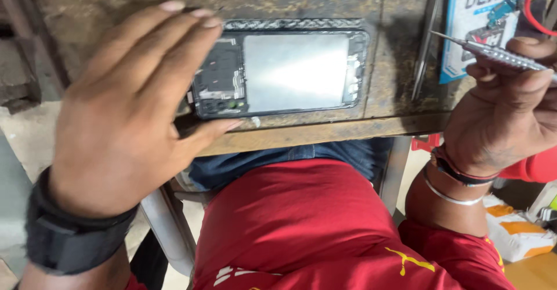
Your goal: The person works on the internal components of a mobile phone using a screwdriver and tweezers to move and secure parts.
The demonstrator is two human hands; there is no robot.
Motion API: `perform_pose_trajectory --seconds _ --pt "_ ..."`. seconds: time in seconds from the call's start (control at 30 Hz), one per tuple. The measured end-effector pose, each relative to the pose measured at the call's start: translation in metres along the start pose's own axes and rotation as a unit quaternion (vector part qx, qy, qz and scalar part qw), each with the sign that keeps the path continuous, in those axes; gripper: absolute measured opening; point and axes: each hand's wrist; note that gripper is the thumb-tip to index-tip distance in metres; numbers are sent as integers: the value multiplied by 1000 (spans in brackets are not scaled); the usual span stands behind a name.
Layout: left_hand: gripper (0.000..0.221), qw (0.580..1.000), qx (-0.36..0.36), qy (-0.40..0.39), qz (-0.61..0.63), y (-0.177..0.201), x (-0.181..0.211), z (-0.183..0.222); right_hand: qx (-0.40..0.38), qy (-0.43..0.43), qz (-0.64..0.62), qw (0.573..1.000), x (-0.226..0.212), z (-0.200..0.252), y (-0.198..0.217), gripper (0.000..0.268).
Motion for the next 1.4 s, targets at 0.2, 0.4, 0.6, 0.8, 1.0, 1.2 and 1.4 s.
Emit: perform_pose_trajectory --seconds 0.2,0.4,0.6,0.8,1.0,1.2,1.4 --pt "95 998 -20 -29 -51 2 -5 -2 33 9 -2 999 12 -2 4 35" --pt "93 997 -43 -61 -21 17 -23 3 59 20 -1 998 17 -4 7 35" --pt "96 996 -69 -14 -46 19 -25 14 71 18 -3 997 22 1 7 35" --pt "97 997 -47 14 65 13 -23 12 73 21 -3 997 24 1 6 35" --pt "96 998 -40 37 22 12 -14 16 78 22 -1 997 24 3 5 36" --pt "97 998 -57 11 9 9 -16 10 93 21 -2 995 27 4 6 36" --pt "92 997 -65 -30 6 7 -15 -2 112 17 1 994 28 6 12 36"
Point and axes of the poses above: each hand's wrist, its own z-axis away from the middle knuckle, its own y-axis out of the back of the hand, x = y × z, and after that the axes turned 7 degrees about z, right-handed
